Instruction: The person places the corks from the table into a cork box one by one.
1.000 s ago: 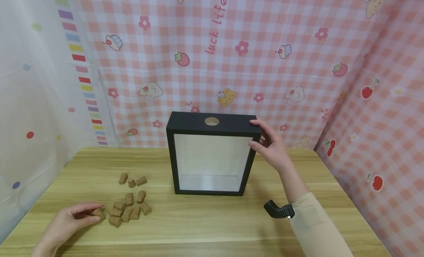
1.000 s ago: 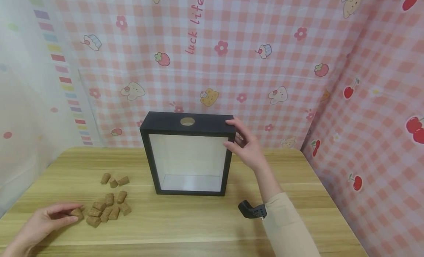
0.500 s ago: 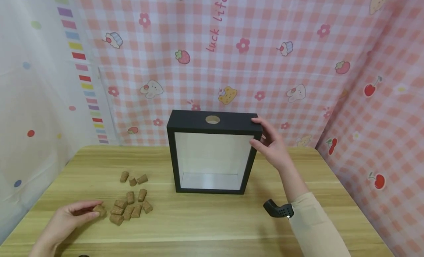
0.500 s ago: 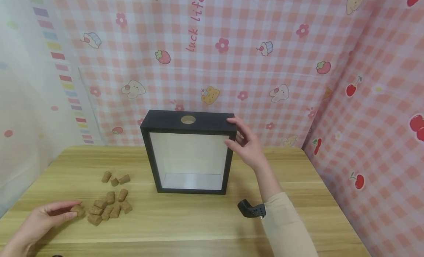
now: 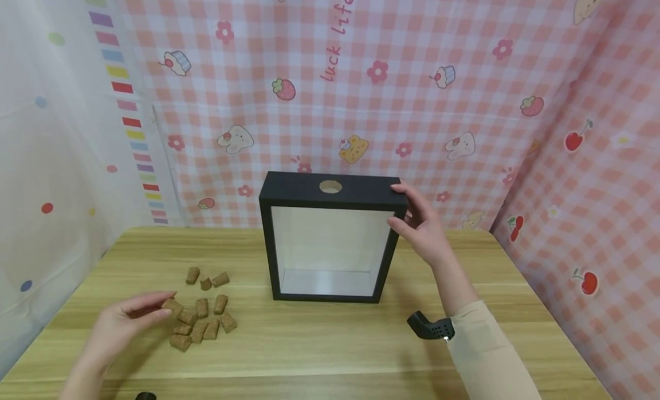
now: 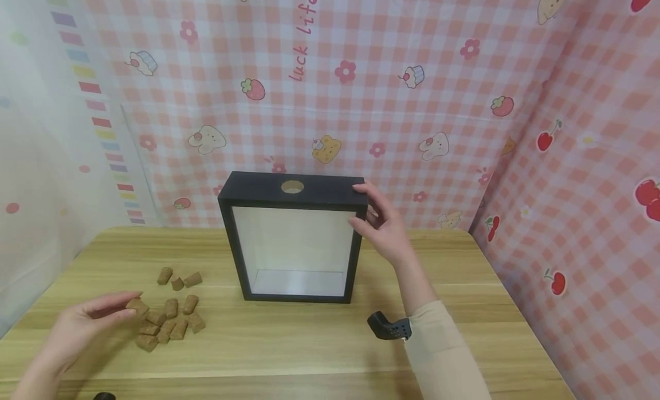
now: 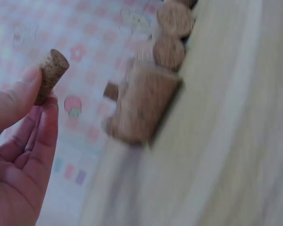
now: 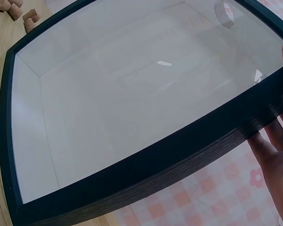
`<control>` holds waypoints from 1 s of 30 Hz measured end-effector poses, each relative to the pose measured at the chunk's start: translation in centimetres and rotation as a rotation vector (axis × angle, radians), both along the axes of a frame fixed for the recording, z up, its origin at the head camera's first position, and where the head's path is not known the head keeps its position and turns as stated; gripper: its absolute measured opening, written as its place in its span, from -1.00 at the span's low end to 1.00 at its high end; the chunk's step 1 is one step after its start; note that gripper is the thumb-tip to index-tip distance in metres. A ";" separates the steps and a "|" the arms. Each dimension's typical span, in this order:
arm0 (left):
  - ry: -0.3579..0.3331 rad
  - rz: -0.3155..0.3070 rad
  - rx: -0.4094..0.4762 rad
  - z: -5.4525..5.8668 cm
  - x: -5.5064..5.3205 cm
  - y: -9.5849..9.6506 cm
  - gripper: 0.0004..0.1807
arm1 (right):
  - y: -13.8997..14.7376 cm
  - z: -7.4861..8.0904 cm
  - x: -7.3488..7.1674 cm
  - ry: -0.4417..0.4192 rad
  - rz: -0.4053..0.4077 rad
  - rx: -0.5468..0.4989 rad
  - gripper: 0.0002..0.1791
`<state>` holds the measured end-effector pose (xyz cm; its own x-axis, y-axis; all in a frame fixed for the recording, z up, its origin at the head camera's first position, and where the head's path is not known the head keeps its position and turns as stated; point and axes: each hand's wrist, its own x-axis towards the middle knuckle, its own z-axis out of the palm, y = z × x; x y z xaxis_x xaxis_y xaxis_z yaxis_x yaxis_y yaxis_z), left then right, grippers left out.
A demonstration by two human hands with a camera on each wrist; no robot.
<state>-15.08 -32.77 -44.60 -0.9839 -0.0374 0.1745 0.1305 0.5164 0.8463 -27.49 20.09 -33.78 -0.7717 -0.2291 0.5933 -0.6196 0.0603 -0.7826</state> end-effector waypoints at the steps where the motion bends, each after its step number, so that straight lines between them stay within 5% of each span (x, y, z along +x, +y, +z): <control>1: 0.013 -0.012 0.011 0.2 -0.2 0.4 -0.56 | 0.0 0.0 0.0 -0.001 -0.001 0.000 -0.38; 16: 0.079 -0.171 0.091 4.2 -2.6 6.8 -0.60 | -0.2 -0.1 0.1 -0.002 0.005 -0.041 -0.38; 30: 0.379 -0.332 0.043 11.3 -3.2 13.0 -0.67 | -0.2 -0.2 0.1 -0.011 0.013 -0.043 -0.39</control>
<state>-18.29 -19.77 -33.29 -0.8119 0.2518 0.5267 0.5838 0.3608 0.7273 -27.42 19.89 -34.03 -0.7753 -0.2134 0.5945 -0.6117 0.0189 -0.7909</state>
